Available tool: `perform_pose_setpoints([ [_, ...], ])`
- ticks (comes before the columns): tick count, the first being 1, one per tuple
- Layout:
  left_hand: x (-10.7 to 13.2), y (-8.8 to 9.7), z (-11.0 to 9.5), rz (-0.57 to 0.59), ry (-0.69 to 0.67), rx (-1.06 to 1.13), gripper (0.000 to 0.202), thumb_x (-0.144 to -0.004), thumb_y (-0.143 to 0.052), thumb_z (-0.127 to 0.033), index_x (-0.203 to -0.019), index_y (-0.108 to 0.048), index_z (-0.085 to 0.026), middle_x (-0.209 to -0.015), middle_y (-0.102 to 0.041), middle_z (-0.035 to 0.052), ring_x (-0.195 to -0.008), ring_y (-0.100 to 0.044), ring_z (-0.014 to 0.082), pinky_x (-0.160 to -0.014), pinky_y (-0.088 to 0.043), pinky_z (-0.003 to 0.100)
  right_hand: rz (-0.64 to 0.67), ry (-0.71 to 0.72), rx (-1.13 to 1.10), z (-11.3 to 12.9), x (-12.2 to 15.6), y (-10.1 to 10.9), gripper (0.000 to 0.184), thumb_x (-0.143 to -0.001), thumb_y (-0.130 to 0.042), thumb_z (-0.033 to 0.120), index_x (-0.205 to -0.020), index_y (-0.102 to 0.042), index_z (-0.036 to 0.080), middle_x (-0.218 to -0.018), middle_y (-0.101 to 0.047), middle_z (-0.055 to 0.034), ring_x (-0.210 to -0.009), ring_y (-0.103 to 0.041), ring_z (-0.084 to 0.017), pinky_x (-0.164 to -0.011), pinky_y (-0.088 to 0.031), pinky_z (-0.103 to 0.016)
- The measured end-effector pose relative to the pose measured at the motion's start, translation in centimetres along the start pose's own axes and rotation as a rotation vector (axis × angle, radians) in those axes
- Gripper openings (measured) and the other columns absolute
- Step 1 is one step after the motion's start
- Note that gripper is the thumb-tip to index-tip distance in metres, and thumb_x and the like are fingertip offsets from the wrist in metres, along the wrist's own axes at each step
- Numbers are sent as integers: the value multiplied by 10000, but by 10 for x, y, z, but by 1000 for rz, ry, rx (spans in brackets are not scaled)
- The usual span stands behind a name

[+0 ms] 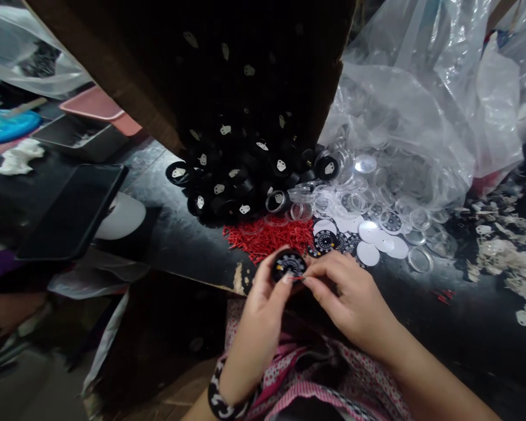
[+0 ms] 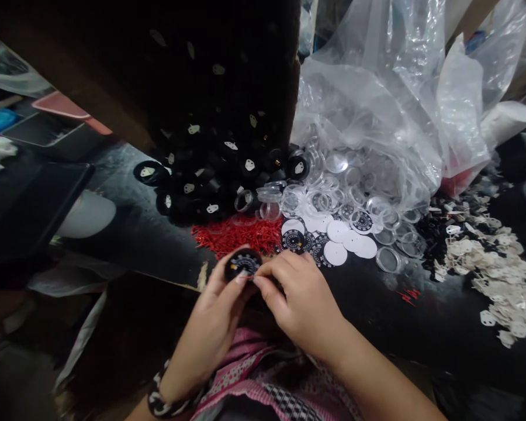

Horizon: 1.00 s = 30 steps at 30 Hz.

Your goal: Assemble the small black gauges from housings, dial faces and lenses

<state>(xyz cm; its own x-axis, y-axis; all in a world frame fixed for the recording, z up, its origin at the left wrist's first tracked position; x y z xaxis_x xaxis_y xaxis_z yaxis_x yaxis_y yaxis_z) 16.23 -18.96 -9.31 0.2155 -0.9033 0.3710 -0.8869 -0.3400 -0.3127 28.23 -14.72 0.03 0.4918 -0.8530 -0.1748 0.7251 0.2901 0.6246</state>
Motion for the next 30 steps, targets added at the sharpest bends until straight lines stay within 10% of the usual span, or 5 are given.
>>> perform_pose_setpoints([
  [8,7,-22,-5,123,-65,-188,286,-904,-582,-338,-1189,-564,-312,-1220,-660,-27,-1185,-584,145,-991,-459,219,36,-120,77,-10,2,0,97,-922,-556,157,-837,-579,198,-834,-599,3,-790,-544,-167,-750,-339,-323],
  [21,13,-10,-25,38,-249,-511,269,-863,-596,-232,-1121,-611,-303,-1106,-689,-32,-1030,-652,153,-927,-496,266,36,-178,-13,-9,8,-6,209,-889,-571,105,-722,-497,205,-694,-537,37,-657,-505,-133,-679,-357,-281],
  [30,8,-16,18,205,202,-20,395,-843,-664,-341,-1232,-597,-342,-1270,-661,-7,-1203,-591,212,-1058,-441,336,76,-2,147,1,-2,-1,66,-884,-573,138,-910,-617,180,-857,-632,-22,-783,-567,-165,-728,-388,-308],
])
Point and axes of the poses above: each hand's wrist, its own x-axis away from the middle knuckle, its own y-axis out of the back of the hand, z = x × y, the point moved 10 cm from there along -x, towards the middle knuckle
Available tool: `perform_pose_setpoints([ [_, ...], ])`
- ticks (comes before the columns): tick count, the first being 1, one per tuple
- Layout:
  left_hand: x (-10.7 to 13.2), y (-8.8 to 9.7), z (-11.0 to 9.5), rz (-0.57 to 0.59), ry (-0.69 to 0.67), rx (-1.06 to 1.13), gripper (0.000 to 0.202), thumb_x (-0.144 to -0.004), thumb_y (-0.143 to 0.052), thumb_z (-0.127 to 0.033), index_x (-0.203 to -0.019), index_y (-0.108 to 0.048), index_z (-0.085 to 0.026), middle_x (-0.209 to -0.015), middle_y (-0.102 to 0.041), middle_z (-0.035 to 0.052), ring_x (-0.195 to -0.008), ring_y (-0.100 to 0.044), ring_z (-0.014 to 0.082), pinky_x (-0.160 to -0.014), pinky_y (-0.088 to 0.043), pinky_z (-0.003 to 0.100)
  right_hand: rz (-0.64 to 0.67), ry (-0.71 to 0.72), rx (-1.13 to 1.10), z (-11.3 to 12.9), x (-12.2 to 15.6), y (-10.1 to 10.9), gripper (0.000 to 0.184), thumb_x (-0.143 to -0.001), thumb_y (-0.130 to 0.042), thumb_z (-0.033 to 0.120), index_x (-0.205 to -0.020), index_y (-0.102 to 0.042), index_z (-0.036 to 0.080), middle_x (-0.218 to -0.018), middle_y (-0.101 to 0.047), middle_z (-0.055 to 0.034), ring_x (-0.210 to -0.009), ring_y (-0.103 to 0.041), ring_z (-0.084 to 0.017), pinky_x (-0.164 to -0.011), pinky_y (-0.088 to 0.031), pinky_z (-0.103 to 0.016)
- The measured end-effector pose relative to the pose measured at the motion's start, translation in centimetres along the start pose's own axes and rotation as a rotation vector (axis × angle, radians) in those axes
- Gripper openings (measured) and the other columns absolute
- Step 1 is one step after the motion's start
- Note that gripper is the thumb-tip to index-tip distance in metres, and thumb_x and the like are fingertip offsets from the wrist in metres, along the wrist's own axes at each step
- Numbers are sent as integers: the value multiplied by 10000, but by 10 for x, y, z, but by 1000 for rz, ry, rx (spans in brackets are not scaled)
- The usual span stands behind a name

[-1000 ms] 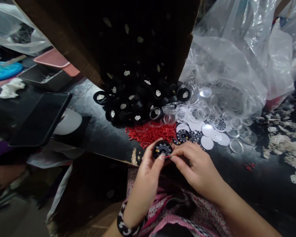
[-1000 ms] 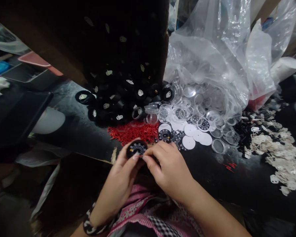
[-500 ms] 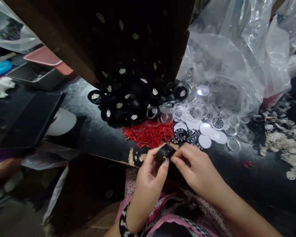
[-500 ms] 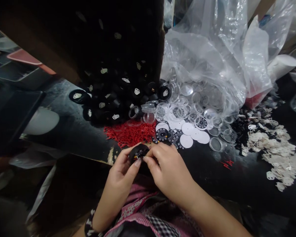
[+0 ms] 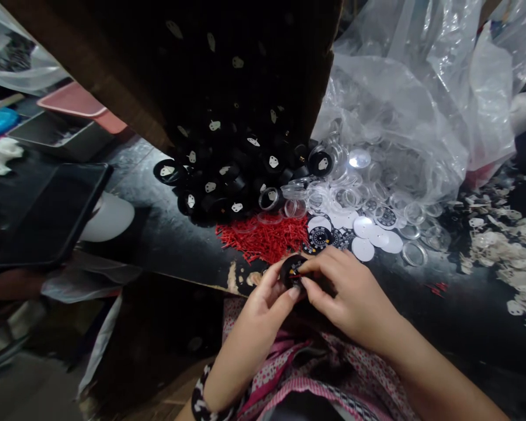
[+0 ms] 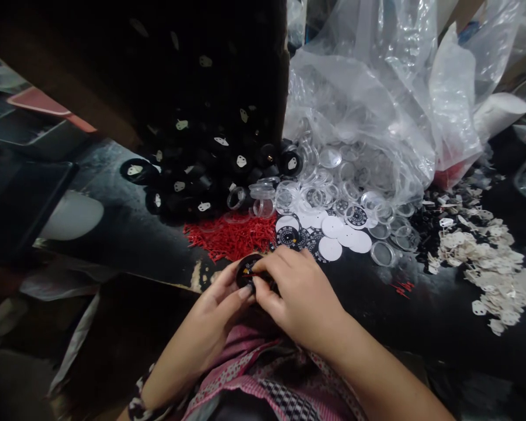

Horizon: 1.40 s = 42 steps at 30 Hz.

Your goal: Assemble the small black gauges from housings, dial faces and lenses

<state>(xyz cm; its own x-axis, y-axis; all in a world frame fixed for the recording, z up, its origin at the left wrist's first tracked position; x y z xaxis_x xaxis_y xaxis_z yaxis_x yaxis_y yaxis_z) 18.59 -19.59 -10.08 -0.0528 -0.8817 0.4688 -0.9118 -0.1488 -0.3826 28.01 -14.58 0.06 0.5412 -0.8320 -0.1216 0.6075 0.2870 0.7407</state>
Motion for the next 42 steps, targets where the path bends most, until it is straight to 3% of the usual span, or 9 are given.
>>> perform_pose_setpoints([
  [5,1,8,-2,-116,-30,-79,369,-813,-682,-413,-1169,-683,-315,-1294,-655,9,-1297,-513,266,-1124,-380,392,-2,149,314,13,-5,-7,139,-905,-486,152,-839,-608,166,-813,-621,-50,-764,-551,-200,-758,-366,-361],
  [9,4,14,2,-273,3,-35,259,-800,-687,-400,-1028,-755,-299,-1187,-715,24,-1268,-539,312,-1093,-430,426,-44,78,291,14,-8,-3,107,-855,-510,127,-788,-583,166,-769,-615,-32,-711,-535,-176,-734,-384,-335],
  [12,2,7,9,-231,41,-8,316,-800,-685,-421,-1094,-728,-309,-1237,-690,28,-1247,-558,318,-1066,-460,441,-5,-82,190,-2,-10,3,98,-852,-575,119,-772,-583,176,-746,-618,-4,-691,-540,-154,-688,-401,-297],
  [16,-7,5,14,-183,-9,36,424,-804,-682,-451,-1204,-660,-312,-1340,-624,20,-1262,-548,280,-1060,-466,403,3,-95,66,-30,-21,25,64,-896,-586,168,-880,-645,187,-851,-656,-14,-776,-605,-147,-715,-452,-273],
  [19,-15,3,12,-143,-77,125,411,-830,-658,-440,-1210,-645,-283,-1344,-620,36,-1237,-568,275,-1010,-516,396,-190,-163,413,-66,-37,61,310,-880,-629,257,-1176,-611,167,-1135,-621,-132,-964,-612,-255,-815,-467,-406],
  [22,-19,2,13,-139,-83,168,390,-837,-660,-413,-1191,-637,-253,-1315,-639,62,-1207,-592,278,-1003,-519,418,-160,-144,586,-87,-53,65,481,-810,-704,243,-1265,-578,149,-1254,-574,-186,-1063,-584,-341,-866,-448,-500],
  [29,-20,-4,2,-75,-64,268,362,-851,-644,-394,-1163,-646,-209,-1270,-660,101,-1149,-630,275,-977,-527,420,-293,-119,378,-78,-30,81,295,-929,-513,206,-1193,-635,156,-1025,-695,-105,-937,-642,-243,-841,-502,-423],
  [34,-16,-22,0,48,3,345,316,-899,-576,-411,-1076,-689,-176,-1148,-715,112,-1042,-681,250,-932,-550,394,-94,-156,-206,-39,-2,29,363,-936,-515,218,-1291,-585,244,-1006,-661,-54,-907,-637,-177,-845,-533,-355],
  [42,-11,-12,-9,-9,-156,-99,414,-870,-614,-396,-1260,-608,-257,-1332,-627,47,-1212,-588,250,-1031,-476,366,-26,-97,-103,-18,3,5,323,-985,-448,269,-1275,-586,246,-1215,-514,-89,-1114,-529,-193,-962,-449,-355],
])
Point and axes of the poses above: each hand's wrist, its own x-axis away from the middle knuckle, its own y-axis out of the back of the hand, z = x × y, the point moved 10 cm from there along -x, towards the middle knuckle
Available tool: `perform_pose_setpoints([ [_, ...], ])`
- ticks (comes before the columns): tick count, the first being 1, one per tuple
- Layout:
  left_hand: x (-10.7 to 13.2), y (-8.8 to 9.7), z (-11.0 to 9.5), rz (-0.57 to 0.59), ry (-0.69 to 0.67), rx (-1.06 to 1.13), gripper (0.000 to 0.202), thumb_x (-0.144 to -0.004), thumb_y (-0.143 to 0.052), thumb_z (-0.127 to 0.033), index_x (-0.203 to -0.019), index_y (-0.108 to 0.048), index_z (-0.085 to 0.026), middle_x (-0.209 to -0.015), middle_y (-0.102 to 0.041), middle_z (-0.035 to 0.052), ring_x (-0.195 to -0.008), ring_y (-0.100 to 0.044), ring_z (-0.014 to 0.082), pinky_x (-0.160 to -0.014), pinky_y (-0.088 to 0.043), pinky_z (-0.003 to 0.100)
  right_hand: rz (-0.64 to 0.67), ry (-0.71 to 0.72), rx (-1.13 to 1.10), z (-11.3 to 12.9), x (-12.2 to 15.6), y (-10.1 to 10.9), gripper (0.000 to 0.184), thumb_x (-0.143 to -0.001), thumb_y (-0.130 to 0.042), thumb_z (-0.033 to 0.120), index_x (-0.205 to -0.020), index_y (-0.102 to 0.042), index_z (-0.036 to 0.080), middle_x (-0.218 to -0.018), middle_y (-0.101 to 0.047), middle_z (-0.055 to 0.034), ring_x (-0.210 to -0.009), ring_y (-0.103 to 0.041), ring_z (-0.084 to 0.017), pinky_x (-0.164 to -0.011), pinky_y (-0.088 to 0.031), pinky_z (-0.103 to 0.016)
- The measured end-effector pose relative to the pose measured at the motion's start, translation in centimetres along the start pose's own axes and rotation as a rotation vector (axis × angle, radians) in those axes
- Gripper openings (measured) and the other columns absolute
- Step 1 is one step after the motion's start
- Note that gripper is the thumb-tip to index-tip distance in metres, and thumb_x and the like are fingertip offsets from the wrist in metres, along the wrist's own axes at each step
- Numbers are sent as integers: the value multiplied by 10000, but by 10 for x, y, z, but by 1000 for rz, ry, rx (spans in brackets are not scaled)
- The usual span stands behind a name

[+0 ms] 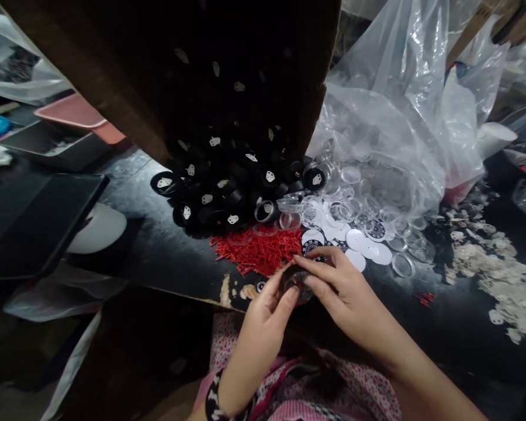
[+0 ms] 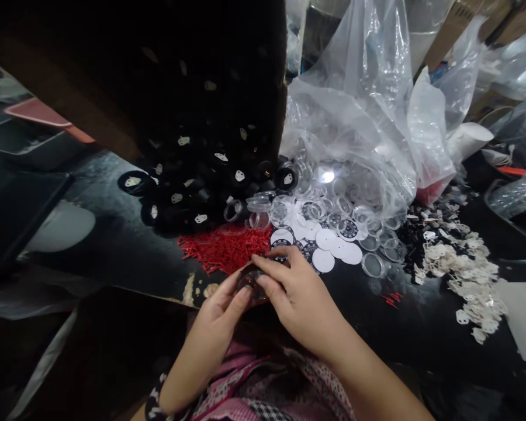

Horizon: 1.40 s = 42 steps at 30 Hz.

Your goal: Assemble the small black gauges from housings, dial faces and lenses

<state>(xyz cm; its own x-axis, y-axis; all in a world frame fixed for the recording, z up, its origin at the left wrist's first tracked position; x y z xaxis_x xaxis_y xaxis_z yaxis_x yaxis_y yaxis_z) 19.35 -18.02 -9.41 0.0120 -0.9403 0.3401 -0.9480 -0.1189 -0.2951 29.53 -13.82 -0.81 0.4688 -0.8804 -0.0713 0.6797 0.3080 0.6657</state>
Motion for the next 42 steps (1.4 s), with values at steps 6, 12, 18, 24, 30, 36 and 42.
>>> perform_pose_setpoints([
  [6,10,-14,0,112,-115,-218,425,-890,-588,-328,-1312,-576,-284,-1367,-602,38,-1298,-514,252,-1080,-422,365,-192,6,284,5,-5,9,470,-1031,-223,361,-694,-509,201,-698,-516,-33,-658,-484,-175,-626,-365,-312],
  [12,11,-16,-2,124,-174,-286,429,-929,-525,-306,-1358,-519,-306,-1420,-553,11,-1332,-476,210,-1097,-392,321,-193,12,323,3,-4,4,444,-1031,-239,366,-665,-437,213,-635,-513,-8,-611,-465,-159,-630,-304,-314],
  [18,11,-22,-8,157,-237,-368,402,-921,-535,-274,-1323,-548,-277,-1379,-590,43,-1270,-542,235,-1074,-409,344,-262,82,245,1,-5,2,398,-1007,-273,249,-643,-431,219,-583,-500,4,-564,-445,-149,-644,-322,-310],
  [24,9,-13,-6,115,-167,-338,358,-916,-545,-322,-1270,-594,-297,-1307,-647,29,-1198,-599,227,-1012,-460,313,-230,42,158,-5,-6,2,418,-1014,-305,295,-640,-471,213,-594,-534,-1,-606,-497,-162,-661,-333,-308],
  [30,24,11,-15,138,-155,-593,389,-945,-480,-344,-1326,-532,-285,-1351,-611,35,-1255,-546,199,-1055,-411,303,210,-23,-88,2,1,-28,165,-876,-660,342,-982,-591,236,-1042,-675,-1,-955,-599,-189,-845,-360,-324],
  [36,53,39,-16,133,-118,-740,382,-929,-488,-329,-1307,-536,-300,-1314,-634,24,-1203,-581,199,-1043,-426,315,281,-119,-106,12,8,-60,117,-825,-684,267,-818,-585,206,-871,-656,-10,-834,-575,-212,-748,-391,-339],
  [42,91,181,13,-367,64,-834,435,-877,-515,-437,-1237,-605,-211,-1336,-606,140,-1265,-528,352,-1058,-400,547,279,-10,-188,15,1,-58,169,-925,-547,293,-1073,-626,274,-1093,-679,-14,-992,-600,-224,-871,-413,-391],
])
Point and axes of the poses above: each hand's wrist, its own x-axis away from the middle knuckle, its own y-axis out of the back of the hand, z = x × y, the point moved 10 cm from there along -x, towards the middle knuckle
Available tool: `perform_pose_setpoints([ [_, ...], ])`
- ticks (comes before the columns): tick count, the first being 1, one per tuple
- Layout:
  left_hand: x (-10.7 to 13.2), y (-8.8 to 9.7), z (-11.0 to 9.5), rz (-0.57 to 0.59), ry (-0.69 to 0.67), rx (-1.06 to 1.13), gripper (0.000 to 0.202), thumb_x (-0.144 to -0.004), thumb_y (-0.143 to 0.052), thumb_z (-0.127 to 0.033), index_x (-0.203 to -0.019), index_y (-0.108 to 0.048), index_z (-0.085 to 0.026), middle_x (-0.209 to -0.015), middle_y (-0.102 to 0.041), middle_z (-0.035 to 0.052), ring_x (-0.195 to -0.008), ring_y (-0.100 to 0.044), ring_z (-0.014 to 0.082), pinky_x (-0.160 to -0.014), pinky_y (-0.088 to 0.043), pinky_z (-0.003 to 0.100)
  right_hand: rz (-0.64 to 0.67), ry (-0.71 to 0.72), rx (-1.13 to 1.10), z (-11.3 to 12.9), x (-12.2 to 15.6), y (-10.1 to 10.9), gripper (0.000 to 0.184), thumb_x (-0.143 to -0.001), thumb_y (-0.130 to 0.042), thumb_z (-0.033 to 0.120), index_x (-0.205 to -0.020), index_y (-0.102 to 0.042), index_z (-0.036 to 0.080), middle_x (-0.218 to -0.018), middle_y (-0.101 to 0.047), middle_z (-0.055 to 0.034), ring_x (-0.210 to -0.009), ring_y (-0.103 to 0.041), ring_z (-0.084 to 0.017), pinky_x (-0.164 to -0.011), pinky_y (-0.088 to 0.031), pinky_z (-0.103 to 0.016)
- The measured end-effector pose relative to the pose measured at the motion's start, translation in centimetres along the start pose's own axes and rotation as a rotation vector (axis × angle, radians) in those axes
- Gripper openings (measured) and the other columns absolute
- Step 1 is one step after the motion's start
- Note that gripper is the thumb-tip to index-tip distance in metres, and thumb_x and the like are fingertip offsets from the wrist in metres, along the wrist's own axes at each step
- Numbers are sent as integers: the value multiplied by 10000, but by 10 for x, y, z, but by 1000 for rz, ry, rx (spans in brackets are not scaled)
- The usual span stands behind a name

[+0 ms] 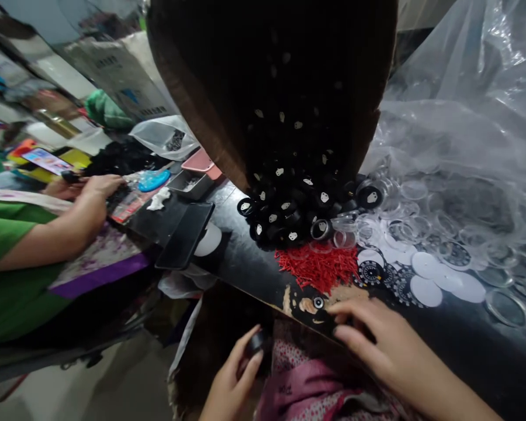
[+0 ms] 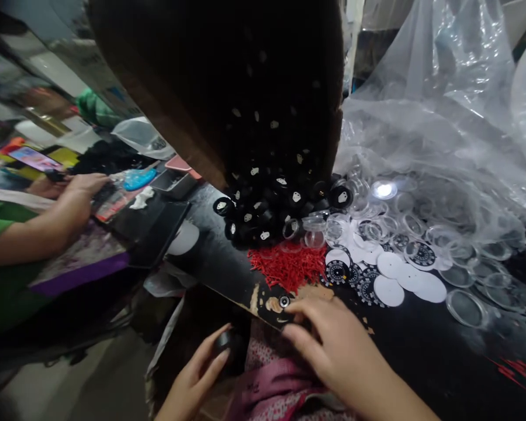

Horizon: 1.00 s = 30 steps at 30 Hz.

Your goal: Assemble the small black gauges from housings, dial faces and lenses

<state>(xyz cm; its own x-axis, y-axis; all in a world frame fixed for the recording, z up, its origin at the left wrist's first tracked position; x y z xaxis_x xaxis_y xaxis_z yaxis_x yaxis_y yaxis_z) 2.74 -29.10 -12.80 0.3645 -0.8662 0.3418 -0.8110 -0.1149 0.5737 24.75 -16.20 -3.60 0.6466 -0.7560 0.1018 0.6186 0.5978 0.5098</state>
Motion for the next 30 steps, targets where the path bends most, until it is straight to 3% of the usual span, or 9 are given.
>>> perform_pose_setpoints([
  [2,-6,37,-2,-251,-85,-125,453,-864,-553,-409,-1270,-577,-210,-1439,-504,150,-1349,-428,356,-1117,-303,572,-55,6,5,-2,-2,8,155,-935,-515,293,-1028,-636,262,-1060,-683,-19,-992,-601,-224,-870,-424,-390],
  [4,-18,55,-36,-384,-276,-171,463,-900,-522,-350,-1352,-488,-255,-1477,-461,115,-1365,-417,297,-1133,-310,519,-17,35,18,0,-3,2,141,-934,-509,280,-963,-645,255,-981,-692,-11,-939,-612,-218,-838,-441,-378],
  [7,-60,61,-99,-404,-508,-153,488,-956,-412,-294,-1437,-348,-248,-1419,-524,118,-1269,-536,234,-1050,-446,432,10,50,33,1,-1,-4,156,-937,-494,279,-944,-648,255,-965,-696,-6,-911,-621,-213,-812,-458,-368],
  [10,-114,60,-138,-386,-618,-227,542,-891,-520,-260,-1417,-399,-207,-1491,-446,117,-1390,-384,257,-1152,-302,478,-30,-2,58,-11,6,3,190,-941,-469,294,-967,-655,267,-1017,-697,-16,-945,-621,-226,-824,-464,-383],
  [14,-155,58,-149,-345,-690,-327,492,-846,-534,-165,-1335,-507,-208,-1406,-541,98,-1351,-434,245,-1154,-305,468,-24,-85,46,-28,16,7,230,-950,-442,336,-989,-662,279,-1009,-697,-20,-925,-620,-236,-820,-464,-405],
  [18,-128,65,-144,-473,-651,-349,476,-858,-582,-261,-1318,-499,-172,-1286,-580,149,-1242,-508,290,-1080,-383,511,-33,-111,8,-27,14,5,222,-941,-456,328,-973,-670,277,-997,-694,-25,-924,-612,-242,-816,-453,-404],
  [21,-71,42,-149,-537,-658,-302,564,-840,-632,-340,-1350,-445,-190,-1247,-562,141,-1197,-514,301,-1057,-390,526,-95,-100,-76,-16,6,8,228,-888,-570,313,-1101,-634,262,-1023,-673,-35,-928,-606,-224,-828,-450,-373],
  [24,-25,-19,-156,-293,-705,-288,572,-817,-654,-335,-1347,-455,-254,-1228,-544,111,-1165,-532,287,-1023,-432,493,-139,-95,-79,-7,0,13,342,-815,-687,323,-1130,-602,220,-987,-661,-36,-901,-594,-210,-804,-447,-339],
  [30,-21,-89,-127,225,-324,141,449,-781,-679,-314,-1203,-532,-279,-1196,-618,60,-1125,-596,264,-965,-488,442,-28,-53,-10,-8,4,23,155,-879,-637,290,-1013,-658,216,-919,-680,-3,-784,-605,-143,-695,-443,-252],
])
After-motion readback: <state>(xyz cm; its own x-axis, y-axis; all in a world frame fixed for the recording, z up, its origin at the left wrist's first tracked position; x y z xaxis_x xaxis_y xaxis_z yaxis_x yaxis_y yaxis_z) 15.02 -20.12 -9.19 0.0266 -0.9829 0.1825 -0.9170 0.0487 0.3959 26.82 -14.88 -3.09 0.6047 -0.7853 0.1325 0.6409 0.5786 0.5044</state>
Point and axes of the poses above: each hand's wrist, its own x-axis away from the middle knuckle, its own y-axis out of the back of the hand, z = x × y, the point moved 10 cm from there along -x, towards the middle knuckle
